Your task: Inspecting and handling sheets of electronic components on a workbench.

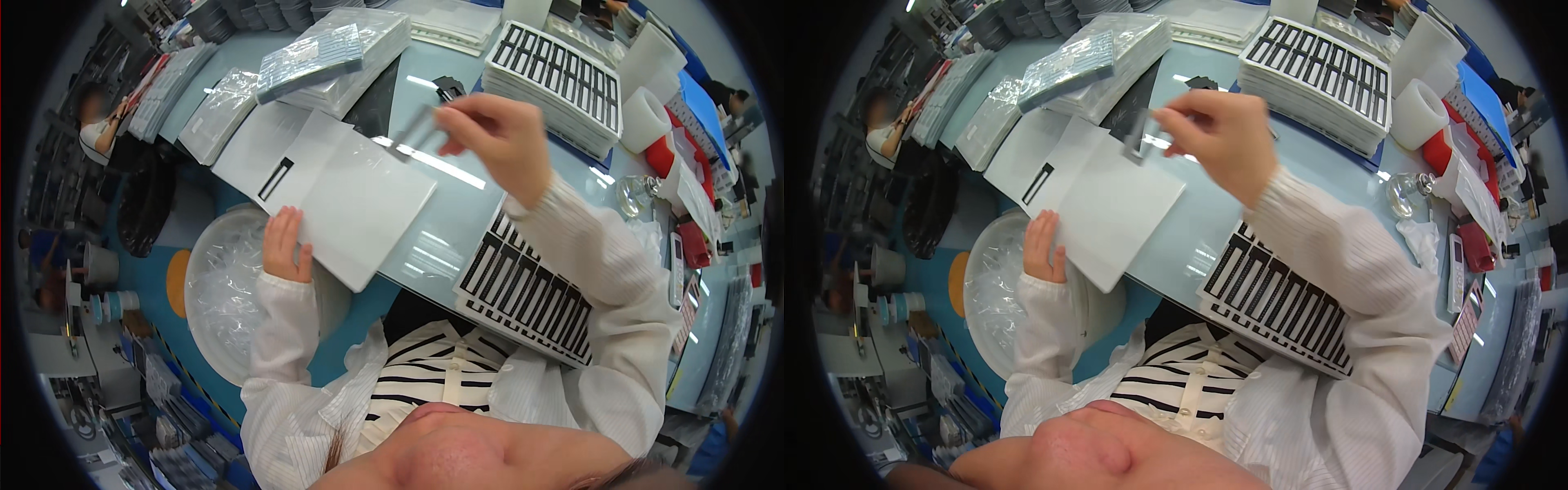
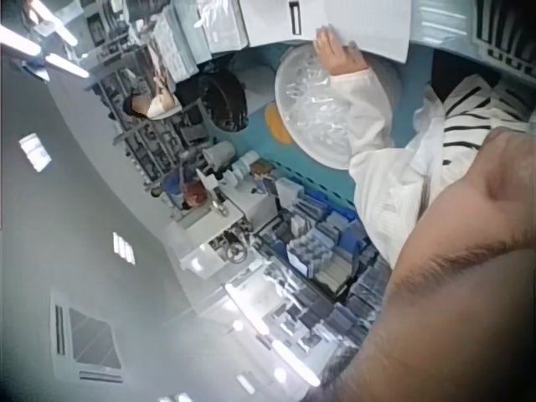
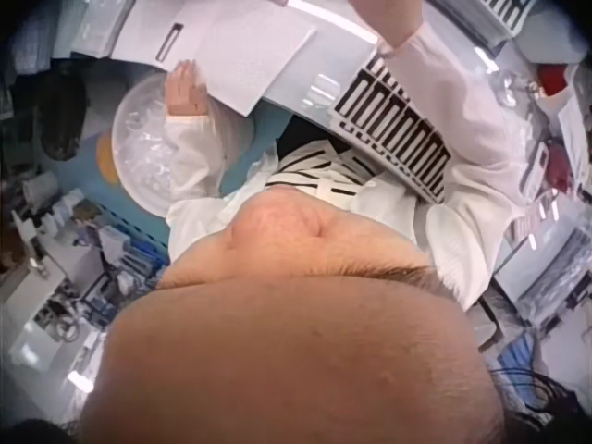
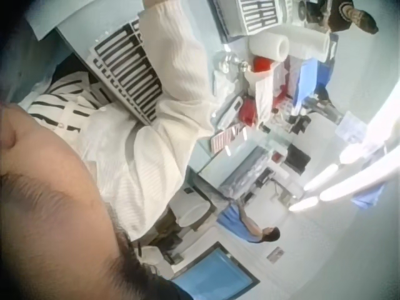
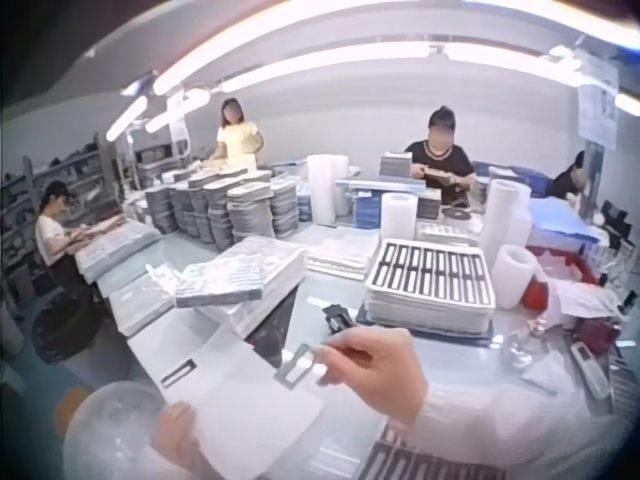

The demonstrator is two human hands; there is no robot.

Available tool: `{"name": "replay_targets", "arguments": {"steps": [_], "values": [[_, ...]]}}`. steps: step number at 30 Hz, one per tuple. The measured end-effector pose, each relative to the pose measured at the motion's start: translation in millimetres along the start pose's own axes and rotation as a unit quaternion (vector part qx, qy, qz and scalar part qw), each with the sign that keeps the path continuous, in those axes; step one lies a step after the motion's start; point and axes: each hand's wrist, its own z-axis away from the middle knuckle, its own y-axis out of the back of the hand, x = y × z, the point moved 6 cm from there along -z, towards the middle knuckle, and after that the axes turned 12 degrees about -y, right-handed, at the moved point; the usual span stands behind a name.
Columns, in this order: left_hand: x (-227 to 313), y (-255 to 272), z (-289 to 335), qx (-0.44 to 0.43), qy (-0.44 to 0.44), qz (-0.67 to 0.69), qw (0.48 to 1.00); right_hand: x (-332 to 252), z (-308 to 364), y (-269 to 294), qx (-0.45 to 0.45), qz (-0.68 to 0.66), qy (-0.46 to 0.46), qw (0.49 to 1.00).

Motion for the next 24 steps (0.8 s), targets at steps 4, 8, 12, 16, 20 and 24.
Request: {"name": "replay_targets", "arguments": {"steps": [4, 8, 12, 16, 20, 24], "values": [[-44, -5, 2, -0.038, 0.041, -0.033, 0.998, 4, 58, 62, 0.069, -0.002, -0.081, 0.994], [-81, -7, 11, -0.08, 0.092, -0.116, 0.986, 17, 117, 104, 0.126, 0.034, -0.146, 0.981], [-100, 6, -5, -0.145, 0.096, -0.123, 0.977, 31, 166, 127, 0.176, -0.019, -0.215, 0.96], [-153, -10, 9, -0.158, 0.088, -0.039, 0.983, 33, 191, 132, 0.231, -0.01, -0.227, 0.946], [-178, -9, 13, -0.154, 0.112, 0.046, 0.981, 41, 207, 130, 0.268, -0.028, -0.209, 0.94], [-193, -13, 13, -0.148, 0.159, 0.004, 0.976, 27, 200, 121, 0.264, 0.286, -0.043, 0.92]]}}
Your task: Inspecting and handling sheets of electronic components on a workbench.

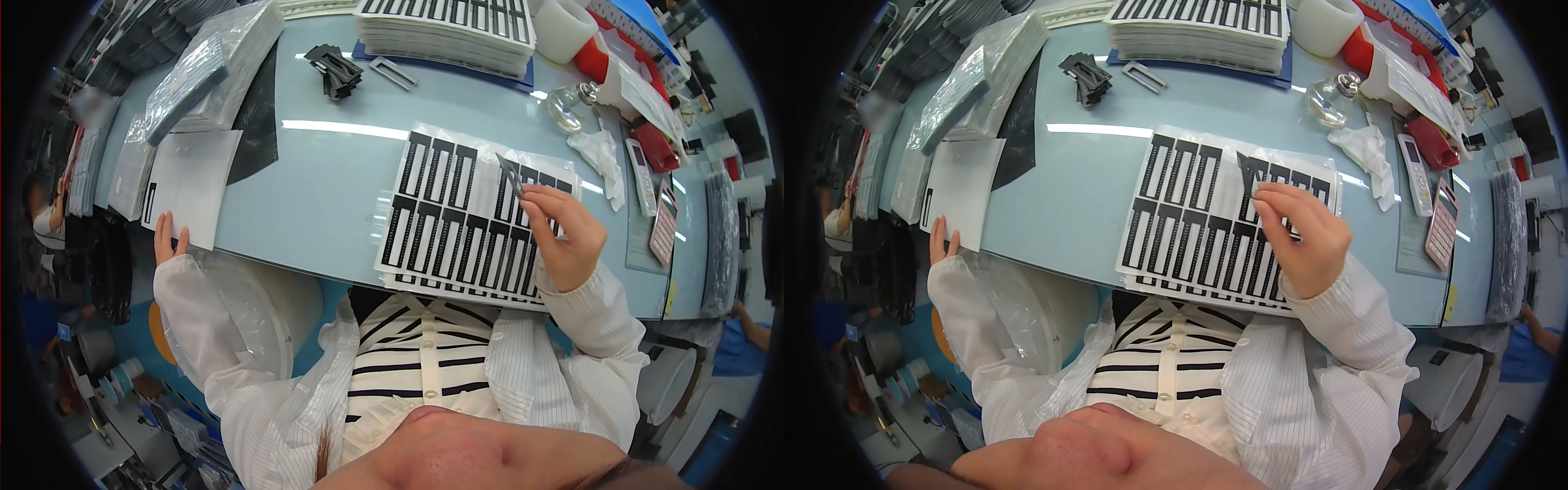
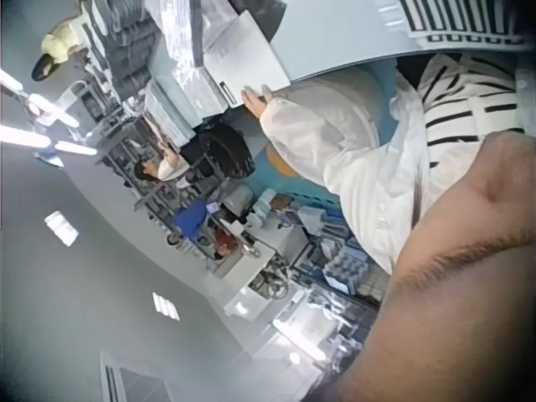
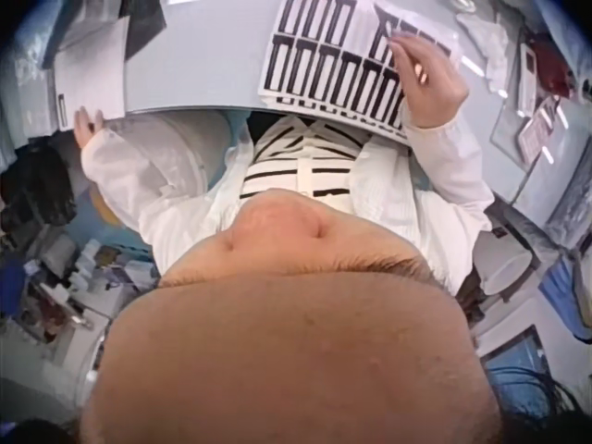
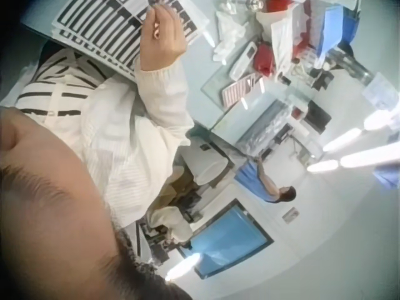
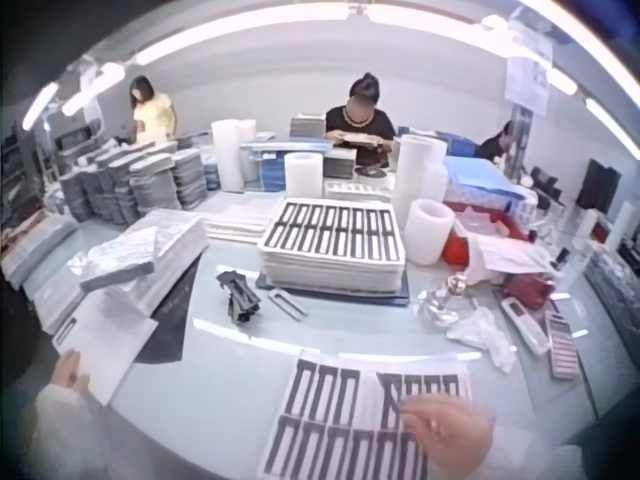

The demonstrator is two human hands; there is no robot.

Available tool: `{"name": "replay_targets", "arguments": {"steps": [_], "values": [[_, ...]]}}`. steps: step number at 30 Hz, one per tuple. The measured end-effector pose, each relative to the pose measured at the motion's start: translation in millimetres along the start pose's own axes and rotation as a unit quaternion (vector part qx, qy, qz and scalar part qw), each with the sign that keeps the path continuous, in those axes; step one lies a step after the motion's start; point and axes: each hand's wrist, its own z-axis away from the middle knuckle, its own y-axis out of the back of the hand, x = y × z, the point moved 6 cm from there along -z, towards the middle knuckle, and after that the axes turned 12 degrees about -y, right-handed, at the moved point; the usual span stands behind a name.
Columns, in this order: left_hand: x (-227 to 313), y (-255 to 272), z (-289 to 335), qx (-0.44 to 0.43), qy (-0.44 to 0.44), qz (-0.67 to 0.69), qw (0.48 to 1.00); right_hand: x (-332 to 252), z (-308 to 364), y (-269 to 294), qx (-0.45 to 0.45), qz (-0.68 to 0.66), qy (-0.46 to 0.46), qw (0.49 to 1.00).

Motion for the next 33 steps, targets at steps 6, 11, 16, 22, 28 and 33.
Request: {"name": "replay_targets", "arguments": {"steps": [6, 11, 16, 22, 28, 33], "values": [[-21, -4, 4, 0.062, -0.025, 0.048, 0.997, 0, -2, -23, 0.032, 0.072, 0.155, 0.985], [-20, -2, 13, 0.094, -0.041, 0.019, 0.995, 10, -2, -37, -0.004, 0.121, 0.186, 0.975], [-5, 9, 21, 0.129, 0.014, 0.024, 0.991, 6, 10, -37, -0.018, 0.182, 0.209, 0.961], [167, 43, 3, 0.147, -0.09, 0.073, 0.982, 6, 15, -44, -0.078, 0.191, 0.223, 0.953], [312, -1, -30, 0.05, -0.249, 0.22, 0.942, 9, 16, -44, -0.053, 0.205, 0.227, 0.95], [367, -49, -41, -0.053, -0.263, 0.265, 0.926, 10, 17, -47, -0.042, 0.205, 0.248, 0.946]]}}
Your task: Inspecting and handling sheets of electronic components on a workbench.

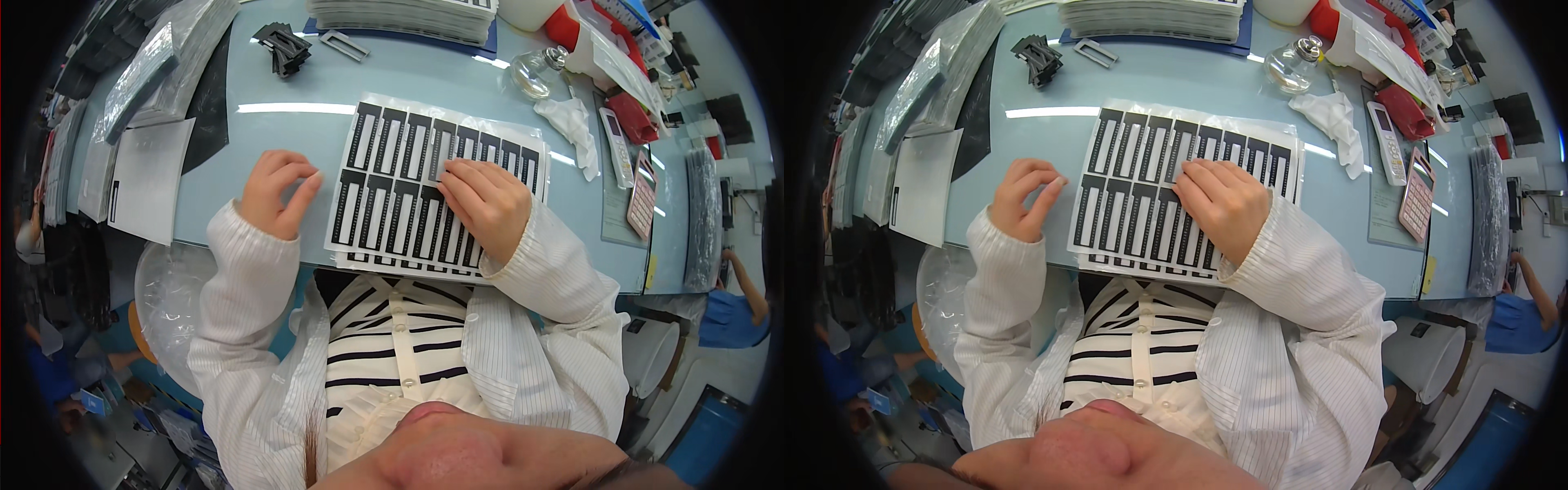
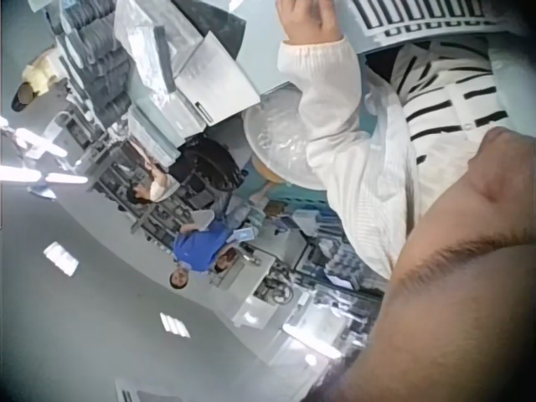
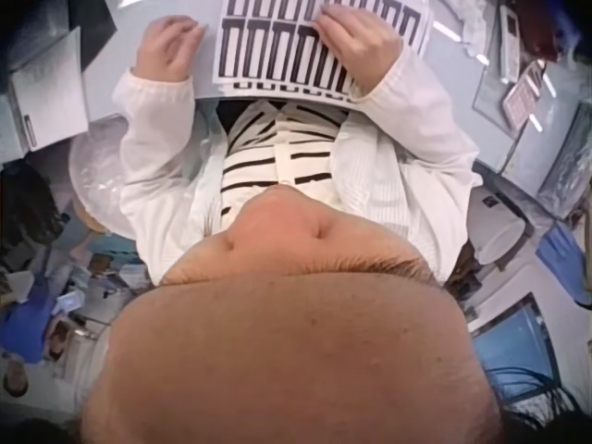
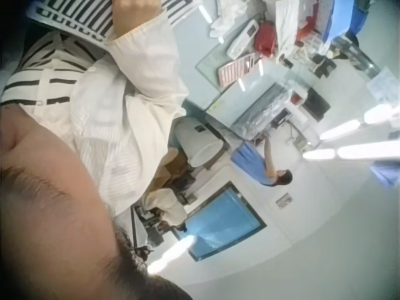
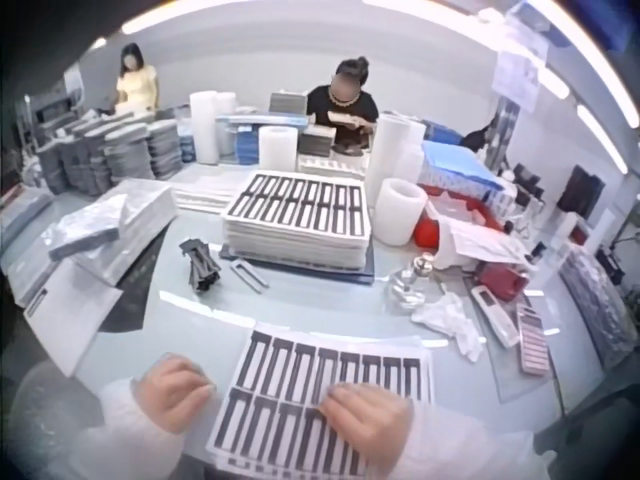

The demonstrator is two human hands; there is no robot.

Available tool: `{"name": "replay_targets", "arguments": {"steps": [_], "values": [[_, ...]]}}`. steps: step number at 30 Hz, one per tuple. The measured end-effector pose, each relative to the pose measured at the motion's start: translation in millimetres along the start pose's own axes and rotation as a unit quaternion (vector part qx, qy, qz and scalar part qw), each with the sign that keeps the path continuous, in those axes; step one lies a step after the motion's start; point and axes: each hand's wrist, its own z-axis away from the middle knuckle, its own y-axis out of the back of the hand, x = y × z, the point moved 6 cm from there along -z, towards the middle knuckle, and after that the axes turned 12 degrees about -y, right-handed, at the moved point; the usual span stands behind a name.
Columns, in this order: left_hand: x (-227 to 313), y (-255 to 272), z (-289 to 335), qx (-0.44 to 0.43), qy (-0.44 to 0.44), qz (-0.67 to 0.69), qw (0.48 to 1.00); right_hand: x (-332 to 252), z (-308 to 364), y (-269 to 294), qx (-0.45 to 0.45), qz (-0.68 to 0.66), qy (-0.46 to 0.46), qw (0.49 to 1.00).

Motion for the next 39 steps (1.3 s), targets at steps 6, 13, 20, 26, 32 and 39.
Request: {"name": "replay_targets", "arguments": {"steps": [6, 13, 20, 26, 32, 39], "values": [[4, -28, -15, -0.039, 0.001, 0.019, 0.999, 3, 4, -7, -0.023, -0.003, -0.006, 1.0], [6, -30, -21, -0.032, 0.025, 0.029, 0.999, 15, -1, 8, -0.031, -0.077, -0.043, 0.996], [6, -28, -23, -0.048, 0.042, 0.072, 0.995, 97, 44, 74, -0.004, -0.124, -0.385, 0.914], [10, -42, -33, -0.091, 0.021, 0.055, 0.994, 130, 117, 42, -0.162, -0.387, -0.577, 0.701], [14, -43, -39, -0.082, -0.011, 0.035, 0.996, 140, 123, 42, -0.195, -0.412, -0.561, 0.691], [12, -38, -39, -0.082, 0.003, 0.04, 0.996, 131, 74, 66, -0.099, -0.468, -0.483, 0.734]]}}
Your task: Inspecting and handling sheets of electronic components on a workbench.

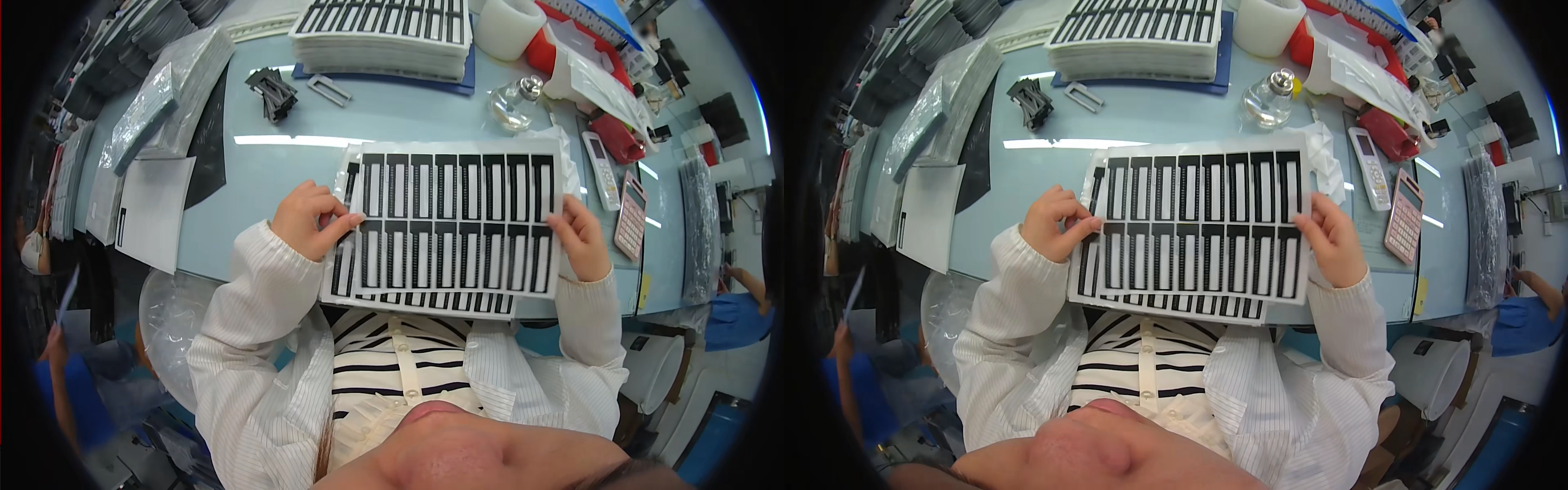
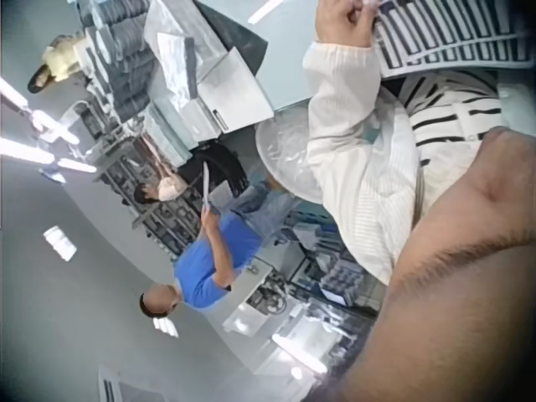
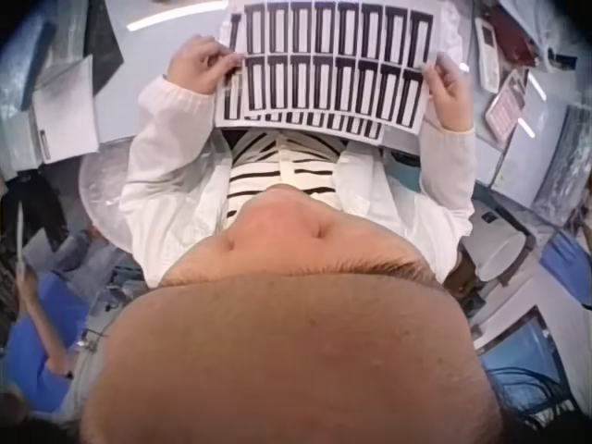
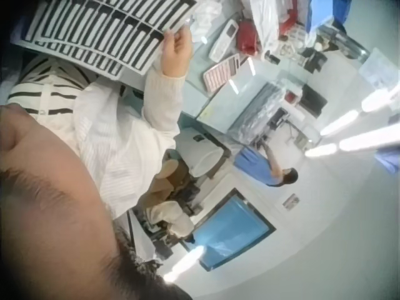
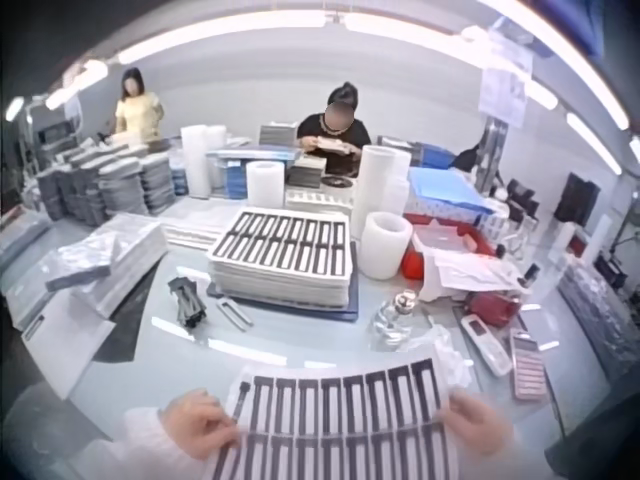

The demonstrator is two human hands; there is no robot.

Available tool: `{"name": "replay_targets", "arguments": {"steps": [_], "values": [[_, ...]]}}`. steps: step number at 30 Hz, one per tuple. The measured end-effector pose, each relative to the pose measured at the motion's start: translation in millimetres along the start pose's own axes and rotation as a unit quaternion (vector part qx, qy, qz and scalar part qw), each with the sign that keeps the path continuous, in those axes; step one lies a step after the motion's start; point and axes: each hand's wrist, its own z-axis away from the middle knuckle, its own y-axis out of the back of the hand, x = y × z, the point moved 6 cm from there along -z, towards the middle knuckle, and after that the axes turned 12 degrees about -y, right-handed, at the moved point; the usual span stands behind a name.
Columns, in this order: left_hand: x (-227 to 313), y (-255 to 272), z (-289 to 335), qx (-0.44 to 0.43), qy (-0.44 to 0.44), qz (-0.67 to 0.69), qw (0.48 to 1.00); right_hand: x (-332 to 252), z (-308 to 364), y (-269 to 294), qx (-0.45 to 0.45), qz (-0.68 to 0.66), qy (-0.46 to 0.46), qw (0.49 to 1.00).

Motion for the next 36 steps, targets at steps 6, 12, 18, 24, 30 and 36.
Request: {"name": "replay_targets", "arguments": {"steps": [6, 12, 18, 24, 30, 36], "values": [[-12, 23, -6, 0.009, 0.014, -0.003, 1.0, -118, -45, 4, 0.05, 0.204, 0.229, 0.95], [-23, 36, -21, 0.022, -0.027, -0.023, 0.999, -198, -150, -18, 0.066, 0.083, 0.267, 0.958], [-22, 25, -51, 0.08, -0.117, -0.1, 0.985, -174, -302, -45, -0.006, -0.091, 0.127, 0.988], [-33, 9, -45, -0.008, -0.08, -0.063, 0.995, -148, -339, -51, 0.061, -0.051, 0.042, 0.996], [-35, 11, -41, -0.025, -0.064, -0.048, 0.996, -153, -333, -60, 0.072, 0.04, 0.042, 0.996], [-36, 8, -43, -0.043, -0.068, -0.049, 0.996, -145, -329, -49, 0.157, 0.05, 0.087, 0.983]]}}
